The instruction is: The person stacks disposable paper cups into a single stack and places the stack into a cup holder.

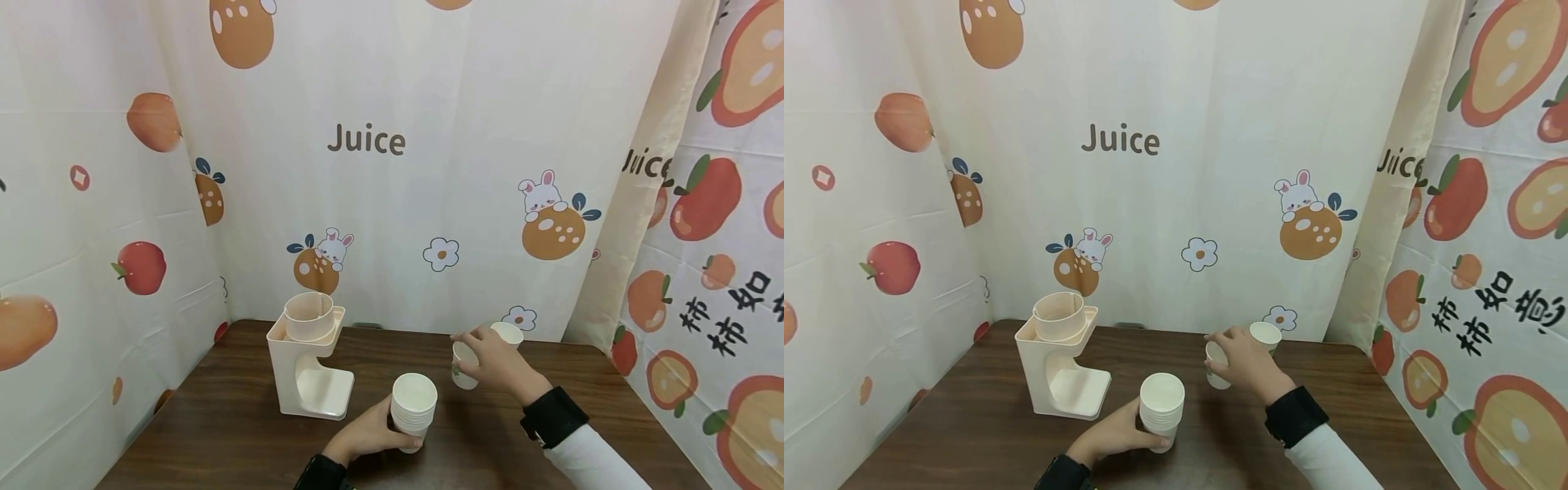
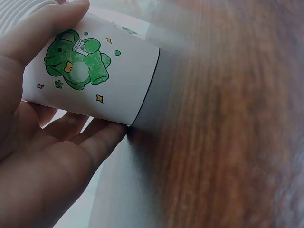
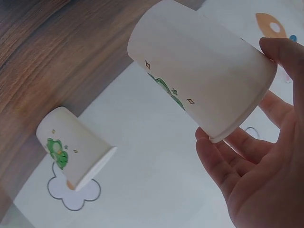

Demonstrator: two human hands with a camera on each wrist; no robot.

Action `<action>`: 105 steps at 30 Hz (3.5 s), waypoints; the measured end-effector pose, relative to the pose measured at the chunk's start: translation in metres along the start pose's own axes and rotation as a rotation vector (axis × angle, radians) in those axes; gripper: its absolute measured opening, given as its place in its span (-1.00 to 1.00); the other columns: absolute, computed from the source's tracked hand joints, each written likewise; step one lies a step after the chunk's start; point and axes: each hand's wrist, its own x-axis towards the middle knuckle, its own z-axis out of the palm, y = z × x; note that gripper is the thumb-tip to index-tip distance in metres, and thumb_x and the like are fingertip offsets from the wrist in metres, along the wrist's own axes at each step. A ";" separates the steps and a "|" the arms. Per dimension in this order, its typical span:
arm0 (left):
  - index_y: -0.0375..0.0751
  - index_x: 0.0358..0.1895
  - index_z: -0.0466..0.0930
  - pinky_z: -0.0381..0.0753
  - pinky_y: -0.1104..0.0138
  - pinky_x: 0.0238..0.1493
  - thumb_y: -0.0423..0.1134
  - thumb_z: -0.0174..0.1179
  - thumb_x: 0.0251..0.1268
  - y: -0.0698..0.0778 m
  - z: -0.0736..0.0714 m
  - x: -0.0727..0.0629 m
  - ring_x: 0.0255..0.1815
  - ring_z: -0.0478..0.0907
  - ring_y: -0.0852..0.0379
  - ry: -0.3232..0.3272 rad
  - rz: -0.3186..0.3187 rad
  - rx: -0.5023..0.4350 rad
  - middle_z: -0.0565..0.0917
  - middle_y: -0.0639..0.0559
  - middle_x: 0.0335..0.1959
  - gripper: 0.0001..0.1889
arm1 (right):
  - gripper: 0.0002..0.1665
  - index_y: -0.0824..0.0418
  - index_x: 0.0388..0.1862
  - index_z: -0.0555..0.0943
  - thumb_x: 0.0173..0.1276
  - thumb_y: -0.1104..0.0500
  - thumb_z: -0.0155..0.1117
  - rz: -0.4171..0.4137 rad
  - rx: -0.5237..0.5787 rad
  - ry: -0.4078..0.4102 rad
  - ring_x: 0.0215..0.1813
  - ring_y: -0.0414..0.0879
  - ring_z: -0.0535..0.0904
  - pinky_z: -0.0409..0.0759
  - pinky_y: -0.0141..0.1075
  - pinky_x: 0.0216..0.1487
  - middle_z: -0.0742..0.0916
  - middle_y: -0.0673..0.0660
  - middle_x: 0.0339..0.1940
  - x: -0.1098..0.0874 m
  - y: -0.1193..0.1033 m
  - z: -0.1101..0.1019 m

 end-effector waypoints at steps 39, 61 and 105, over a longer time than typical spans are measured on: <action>0.00 0.43 0.25 0.35 -0.01 0.25 -0.27 0.49 0.13 0.002 -0.001 -0.002 0.20 0.49 0.06 -0.034 -0.002 -0.033 0.57 0.12 0.14 -0.19 | -0.44 -0.05 0.28 0.61 0.35 -0.16 0.39 -0.266 -0.012 0.214 0.16 0.06 0.54 0.67 -0.17 -0.13 0.63 0.12 0.12 -0.029 -0.074 -0.065; 0.03 0.40 0.26 0.37 -0.01 0.23 -0.26 0.46 0.18 0.002 -0.004 -0.002 0.17 0.48 0.06 -0.060 -0.016 -0.052 0.54 0.10 0.14 -0.25 | -0.47 -0.06 0.31 0.58 0.42 -0.16 0.31 -0.382 0.059 0.216 0.11 -0.08 0.51 0.62 -0.24 -0.15 0.60 0.04 0.10 -0.019 -0.100 -0.046; -0.13 0.48 0.16 0.44 0.04 0.18 -0.25 0.46 0.19 0.004 -0.002 -0.001 0.15 0.49 0.05 -0.047 -0.048 -0.085 0.51 0.04 0.18 -0.16 | -0.49 0.00 0.23 0.62 0.42 -0.20 0.30 -0.413 0.061 0.132 -0.03 -0.14 0.52 0.57 -0.27 -0.13 0.60 -0.02 -0.02 -0.018 -0.099 0.010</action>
